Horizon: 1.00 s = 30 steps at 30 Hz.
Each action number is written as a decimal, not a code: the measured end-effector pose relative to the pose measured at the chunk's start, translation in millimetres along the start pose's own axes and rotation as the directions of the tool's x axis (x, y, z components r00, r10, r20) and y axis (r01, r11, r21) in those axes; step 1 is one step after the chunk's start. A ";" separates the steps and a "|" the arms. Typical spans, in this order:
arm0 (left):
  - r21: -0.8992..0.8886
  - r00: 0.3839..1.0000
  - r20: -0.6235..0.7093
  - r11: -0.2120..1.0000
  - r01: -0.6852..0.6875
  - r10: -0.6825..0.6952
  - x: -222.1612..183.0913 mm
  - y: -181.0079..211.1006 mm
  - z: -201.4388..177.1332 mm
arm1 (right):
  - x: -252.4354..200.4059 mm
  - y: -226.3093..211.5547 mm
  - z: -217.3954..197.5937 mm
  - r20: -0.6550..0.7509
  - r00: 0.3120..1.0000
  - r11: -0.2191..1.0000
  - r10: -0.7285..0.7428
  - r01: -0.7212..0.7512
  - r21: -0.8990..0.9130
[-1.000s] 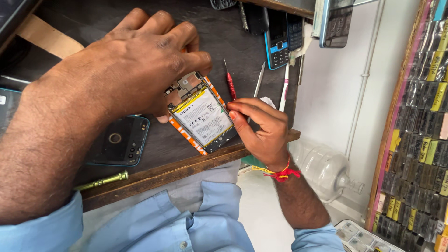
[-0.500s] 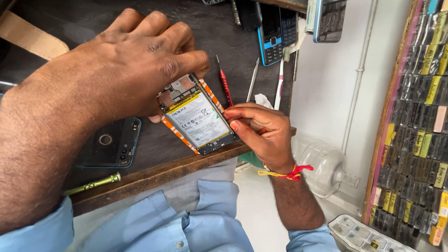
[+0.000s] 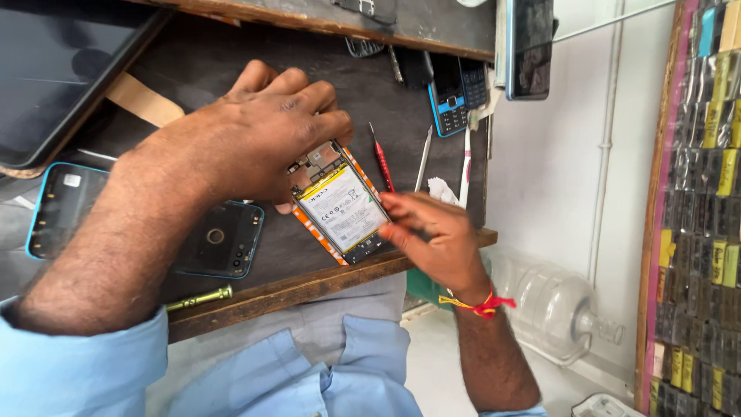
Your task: The person uses a screwdriver to remove multiple small screws from the internal frame of a mobile phone and then uses a thin metal tool to pry up internal connectors.
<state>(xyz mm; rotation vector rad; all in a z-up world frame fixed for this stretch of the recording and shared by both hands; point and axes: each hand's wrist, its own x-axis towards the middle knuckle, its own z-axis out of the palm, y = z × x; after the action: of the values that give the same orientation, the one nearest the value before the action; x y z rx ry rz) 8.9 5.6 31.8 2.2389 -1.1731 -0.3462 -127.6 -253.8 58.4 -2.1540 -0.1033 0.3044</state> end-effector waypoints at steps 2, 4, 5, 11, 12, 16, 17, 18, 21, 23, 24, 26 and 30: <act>-0.007 1.000 -0.013 1.000 0.005 -0.005 -2.3 0.0 1.0 | 9.5 -13.4 -1.3 -0.075 0.984 0.961 -0.164 0.142 -0.238; -0.006 1.000 -0.008 1.000 0.010 -0.010 -1.0 -3.0 2.2 | 27.4 -20.5 2.8 -0.128 0.962 0.928 -0.242 0.191 -0.321; -0.004 1.000 0.000 1.000 0.015 -0.015 -1.1 -4.6 2.2 | 38.3 -22.1 7.5 -0.113 0.960 0.923 -0.256 0.208 -0.324; 0.016 1.000 0.014 1.000 0.026 -0.026 -1.9 -10.8 7.9 | 76.7 -26.2 29.9 -0.096 0.979 0.940 -0.179 0.142 -0.312; 0.027 0.999 0.011 0.999 0.035 -0.035 -1.4 -12.4 11.2 | 78.5 -25.1 31.5 -0.103 0.977 0.943 -0.188 0.151 -0.295; 0.064 0.999 -0.028 0.998 0.020 -0.018 2.3 -19.3 20.6 | 82.9 -20.6 34.9 -0.111 0.962 0.930 -0.249 0.206 -0.304; 0.055 0.999 -0.033 0.998 0.015 -0.013 1.8 -19.5 21.6 | 84.5 -20.6 35.4 -0.112 0.963 0.933 -0.246 0.204 -0.297; 0.046 0.999 -0.038 0.999 0.010 -0.009 2.0 -19.6 22.1 | 85.8 -20.8 36.5 -0.114 0.963 0.935 -0.243 0.202 -0.290; 0.069 0.994 -0.105 0.998 0.002 0.006 3.2 -18.9 22.2 | 87.2 -22.3 38.6 -0.112 0.966 0.932 -0.233 0.188 -0.309; 0.051 0.998 -0.049 0.998 0.033 -0.031 3.3 -17.4 18.8 | 89.5 -23.9 39.3 -0.109 0.966 0.927 -0.234 0.188 -0.325; 0.043 0.999 -0.021 0.998 0.050 -0.049 3.1 -16.4 17.0 | 89.9 -24.5 39.2 -0.106 0.966 0.926 -0.235 0.189 -0.328; 0.002 0.998 -0.030 0.998 0.060 -0.060 0.9 -14.3 14.7 | 90.1 -24.6 40.2 -0.103 0.967 0.927 -0.235 0.191 -0.324; -0.010 0.997 -0.052 0.999 0.048 -0.048 0.9 -16.3 16.1 | 93.5 -23.2 41.1 -0.106 0.968 0.925 -0.229 0.183 -0.332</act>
<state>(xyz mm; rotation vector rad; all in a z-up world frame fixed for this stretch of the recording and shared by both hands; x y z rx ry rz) 12.6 6.1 9.2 2.2574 -1.0902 -0.3090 -46.9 -190.1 38.6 -2.4537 -0.3150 0.0080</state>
